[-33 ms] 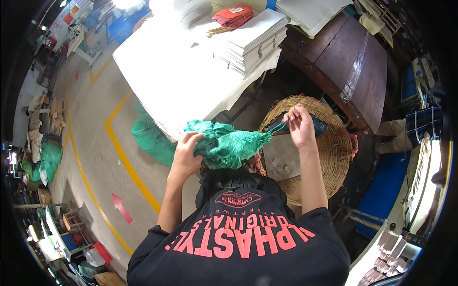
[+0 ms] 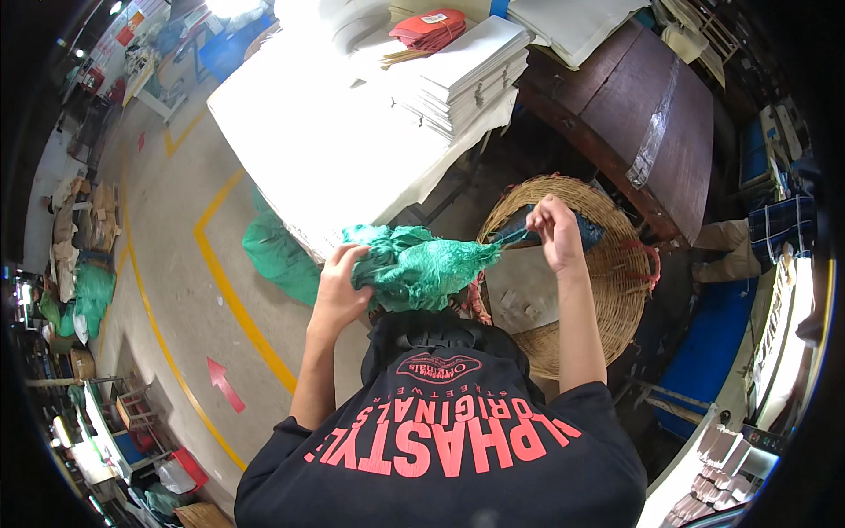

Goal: The person places white shoe last components into a green mesh bag, ties the bag closed, and repeats the process with additional components. The person handles the components by hand and secures the bag using a drawstring.

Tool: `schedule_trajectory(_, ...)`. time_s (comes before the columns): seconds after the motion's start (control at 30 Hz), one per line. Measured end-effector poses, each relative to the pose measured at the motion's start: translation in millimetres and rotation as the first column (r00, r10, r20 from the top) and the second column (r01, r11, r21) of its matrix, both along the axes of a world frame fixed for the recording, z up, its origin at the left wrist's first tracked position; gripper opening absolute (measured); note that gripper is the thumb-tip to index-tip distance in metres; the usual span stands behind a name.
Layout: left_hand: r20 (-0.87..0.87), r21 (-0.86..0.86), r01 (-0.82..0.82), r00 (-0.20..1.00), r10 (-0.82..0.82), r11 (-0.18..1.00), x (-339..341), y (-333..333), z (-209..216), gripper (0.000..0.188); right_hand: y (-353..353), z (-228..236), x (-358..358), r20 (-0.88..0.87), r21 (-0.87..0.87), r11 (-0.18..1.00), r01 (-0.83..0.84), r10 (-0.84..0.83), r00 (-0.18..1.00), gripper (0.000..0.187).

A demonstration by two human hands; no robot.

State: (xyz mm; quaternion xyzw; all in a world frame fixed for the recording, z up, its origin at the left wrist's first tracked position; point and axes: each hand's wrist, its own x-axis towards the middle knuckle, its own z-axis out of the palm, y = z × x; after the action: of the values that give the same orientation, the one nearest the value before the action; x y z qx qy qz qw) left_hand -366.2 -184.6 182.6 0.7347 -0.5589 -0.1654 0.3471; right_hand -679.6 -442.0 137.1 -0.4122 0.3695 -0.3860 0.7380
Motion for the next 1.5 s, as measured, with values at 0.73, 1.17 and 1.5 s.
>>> schedule_trajectory(0.73, -0.456, 0.126, -0.160, 0.867, 0.200, 0.979, 15.5, -2.6, -33.5, 0.039, -5.6, -223.1, -181.7, -0.955, 0.173, 0.935, 0.308, 0.082, 0.285, 0.034)
schedule_trajectory(1.17, -0.883, -0.132, -0.424, -0.361, -0.300, 0.896, 10.3, -28.4, -29.2, 0.037, 25.1, -130.2, 30.5, -0.466, 0.079, 0.850, -0.521, 0.494, 0.734, 0.070)
schedule_trajectory(1.5, -0.932, 0.079, -0.736, -0.294, -0.212, 0.672, 60.9, 16.9, -47.8, 0.035, 10.1, -70.5, 97.9, 0.119, 0.150, 0.975, -0.162, 0.145, 0.982, 0.017)
